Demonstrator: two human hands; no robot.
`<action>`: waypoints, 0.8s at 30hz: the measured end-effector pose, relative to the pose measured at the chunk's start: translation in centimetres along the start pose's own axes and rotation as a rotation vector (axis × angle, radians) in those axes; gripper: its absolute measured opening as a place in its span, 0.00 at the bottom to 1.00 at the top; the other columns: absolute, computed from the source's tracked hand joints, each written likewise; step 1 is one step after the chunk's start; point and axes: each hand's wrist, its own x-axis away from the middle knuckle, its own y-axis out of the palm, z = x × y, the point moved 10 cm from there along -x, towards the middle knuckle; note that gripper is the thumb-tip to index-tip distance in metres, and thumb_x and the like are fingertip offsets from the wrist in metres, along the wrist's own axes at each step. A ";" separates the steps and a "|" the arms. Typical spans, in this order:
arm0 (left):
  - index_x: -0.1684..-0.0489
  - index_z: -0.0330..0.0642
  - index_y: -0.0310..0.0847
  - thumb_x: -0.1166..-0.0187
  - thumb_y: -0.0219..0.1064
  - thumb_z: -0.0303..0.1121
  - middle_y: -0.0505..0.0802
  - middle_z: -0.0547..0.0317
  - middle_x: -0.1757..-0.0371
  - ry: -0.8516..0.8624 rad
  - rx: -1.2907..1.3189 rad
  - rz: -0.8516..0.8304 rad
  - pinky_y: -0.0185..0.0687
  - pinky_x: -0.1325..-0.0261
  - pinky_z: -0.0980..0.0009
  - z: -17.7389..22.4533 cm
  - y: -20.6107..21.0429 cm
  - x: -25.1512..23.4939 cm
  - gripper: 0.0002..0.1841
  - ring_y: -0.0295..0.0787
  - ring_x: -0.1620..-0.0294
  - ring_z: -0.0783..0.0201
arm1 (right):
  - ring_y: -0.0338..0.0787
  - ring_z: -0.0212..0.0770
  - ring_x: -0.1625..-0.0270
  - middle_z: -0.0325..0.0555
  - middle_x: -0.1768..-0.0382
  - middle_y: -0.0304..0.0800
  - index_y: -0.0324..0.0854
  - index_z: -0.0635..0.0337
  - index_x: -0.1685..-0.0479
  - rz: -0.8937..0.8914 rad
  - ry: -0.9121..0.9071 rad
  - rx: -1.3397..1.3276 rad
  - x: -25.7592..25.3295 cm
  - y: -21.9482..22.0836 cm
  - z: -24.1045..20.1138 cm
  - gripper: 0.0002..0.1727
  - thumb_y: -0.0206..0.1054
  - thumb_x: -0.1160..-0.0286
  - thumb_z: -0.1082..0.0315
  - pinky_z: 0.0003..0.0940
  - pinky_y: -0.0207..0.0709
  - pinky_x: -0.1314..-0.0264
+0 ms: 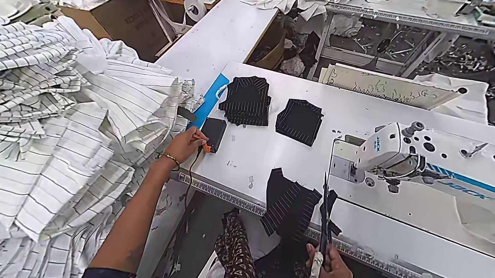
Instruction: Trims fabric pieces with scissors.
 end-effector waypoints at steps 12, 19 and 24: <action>0.40 0.24 0.76 0.13 0.63 0.28 0.92 0.35 0.45 0.006 0.033 0.002 0.79 0.31 0.51 0.0 -0.4 -0.1 0.14 0.92 0.44 0.48 | 0.85 0.27 0.81 0.37 0.82 0.86 0.84 0.63 0.66 0.008 -0.016 -0.010 0.7 -0.3 0.4 0.17 0.73 0.31 0.56 0.27 0.78 0.76; 0.40 0.22 0.75 0.14 0.64 0.27 0.92 0.35 0.49 0.035 0.104 0.053 0.82 0.37 0.54 0.9 -2.1 0.1 0.15 0.91 0.52 0.53 | 0.85 0.25 0.80 0.36 0.82 0.86 0.84 0.63 0.65 0.017 0.000 -0.044 1.5 -1.0 1.5 0.16 0.74 0.31 0.56 0.25 0.78 0.76; 0.39 0.19 0.73 0.14 0.62 0.24 0.91 0.33 0.48 0.040 0.177 0.046 0.83 0.35 0.55 1.4 -3.2 0.1 0.14 0.92 0.50 0.53 | 0.83 0.23 0.82 0.32 0.84 0.84 0.83 0.60 0.67 0.040 0.029 -0.092 1.7 -1.4 2.0 0.16 0.74 0.32 0.55 0.23 0.77 0.78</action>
